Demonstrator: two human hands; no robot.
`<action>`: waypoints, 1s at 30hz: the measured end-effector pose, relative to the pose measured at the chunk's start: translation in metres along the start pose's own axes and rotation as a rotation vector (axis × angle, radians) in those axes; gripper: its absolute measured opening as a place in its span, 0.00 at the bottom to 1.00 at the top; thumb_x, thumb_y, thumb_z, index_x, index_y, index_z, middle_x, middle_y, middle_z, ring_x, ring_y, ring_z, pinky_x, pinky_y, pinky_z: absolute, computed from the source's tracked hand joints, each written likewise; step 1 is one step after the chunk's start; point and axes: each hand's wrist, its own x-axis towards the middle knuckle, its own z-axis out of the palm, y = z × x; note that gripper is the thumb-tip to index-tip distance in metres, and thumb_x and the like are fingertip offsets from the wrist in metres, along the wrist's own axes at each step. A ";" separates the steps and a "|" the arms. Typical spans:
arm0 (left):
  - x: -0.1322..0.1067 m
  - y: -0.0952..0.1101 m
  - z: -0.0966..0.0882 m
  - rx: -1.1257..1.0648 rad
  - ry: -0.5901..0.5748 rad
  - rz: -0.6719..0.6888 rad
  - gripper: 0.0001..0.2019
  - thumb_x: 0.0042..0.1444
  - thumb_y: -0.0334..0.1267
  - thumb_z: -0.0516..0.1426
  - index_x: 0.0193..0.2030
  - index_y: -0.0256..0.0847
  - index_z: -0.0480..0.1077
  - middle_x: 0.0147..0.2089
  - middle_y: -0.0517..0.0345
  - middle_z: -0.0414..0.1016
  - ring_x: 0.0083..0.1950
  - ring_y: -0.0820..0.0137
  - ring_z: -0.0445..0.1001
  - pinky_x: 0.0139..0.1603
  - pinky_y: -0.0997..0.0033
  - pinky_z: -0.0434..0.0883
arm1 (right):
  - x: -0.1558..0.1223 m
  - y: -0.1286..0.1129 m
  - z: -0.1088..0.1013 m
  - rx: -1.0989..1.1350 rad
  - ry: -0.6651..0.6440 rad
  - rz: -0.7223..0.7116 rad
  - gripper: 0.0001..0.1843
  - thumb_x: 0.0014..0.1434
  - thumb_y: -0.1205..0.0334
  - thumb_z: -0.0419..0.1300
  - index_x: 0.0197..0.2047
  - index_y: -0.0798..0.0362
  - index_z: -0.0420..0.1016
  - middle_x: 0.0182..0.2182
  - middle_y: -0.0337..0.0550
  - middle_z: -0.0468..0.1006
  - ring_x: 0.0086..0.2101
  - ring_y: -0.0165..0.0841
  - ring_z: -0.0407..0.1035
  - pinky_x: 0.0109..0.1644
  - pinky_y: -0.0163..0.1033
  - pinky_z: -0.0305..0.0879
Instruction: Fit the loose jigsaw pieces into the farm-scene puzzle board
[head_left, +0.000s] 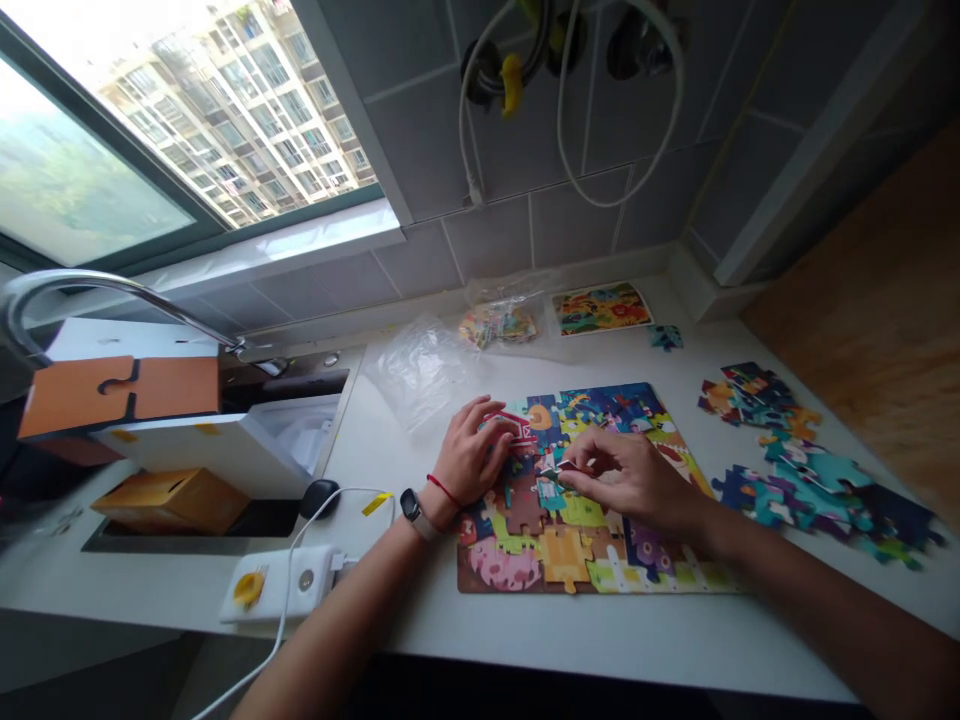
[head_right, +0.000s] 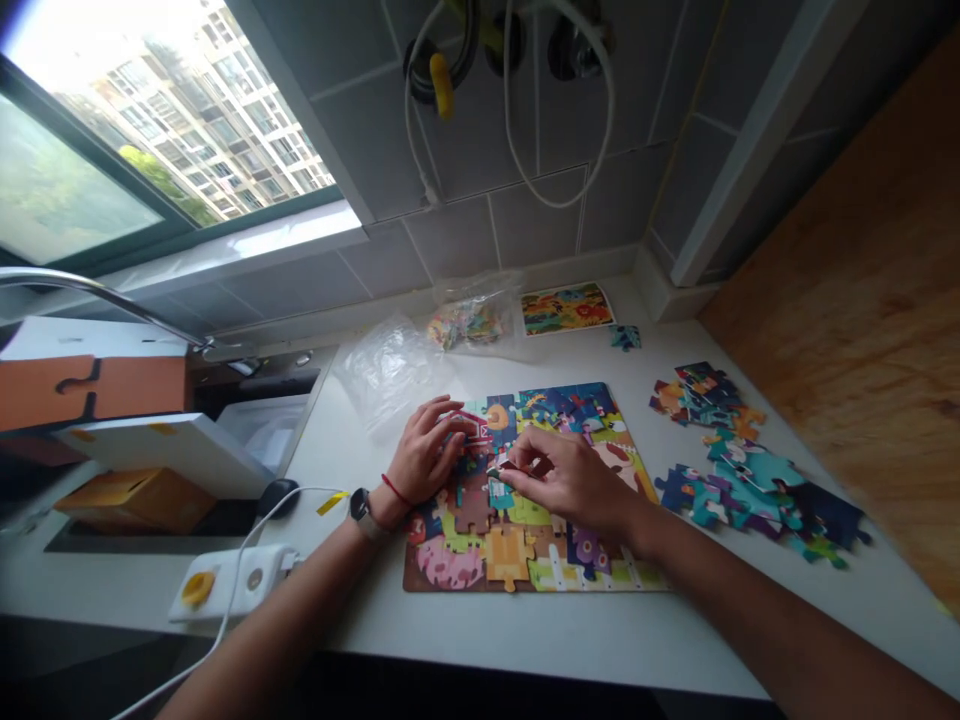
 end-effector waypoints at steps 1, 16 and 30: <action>0.000 0.000 -0.001 0.016 0.000 0.043 0.10 0.73 0.37 0.53 0.50 0.43 0.76 0.60 0.48 0.76 0.69 0.55 0.68 0.67 0.48 0.69 | 0.000 0.001 -0.001 -0.013 0.001 -0.030 0.13 0.66 0.57 0.66 0.33 0.50 0.70 0.31 0.40 0.79 0.30 0.31 0.74 0.35 0.35 0.71; -0.004 0.002 -0.022 -0.238 -0.174 0.239 0.29 0.60 0.60 0.66 0.61 0.44 0.72 0.59 0.46 0.79 0.67 0.51 0.71 0.67 0.45 0.72 | -0.005 0.005 -0.003 -0.139 -0.190 -0.221 0.06 0.68 0.64 0.65 0.38 0.49 0.73 0.36 0.43 0.85 0.52 0.39 0.81 0.61 0.44 0.75; -0.014 -0.002 -0.011 -0.212 -0.326 0.178 0.45 0.48 0.69 0.69 0.66 0.44 0.70 0.75 0.40 0.63 0.80 0.36 0.50 0.78 0.31 0.52 | -0.002 -0.004 -0.014 -0.441 -0.178 -0.238 0.05 0.72 0.63 0.61 0.45 0.50 0.79 0.29 0.41 0.84 0.25 0.31 0.76 0.31 0.37 0.70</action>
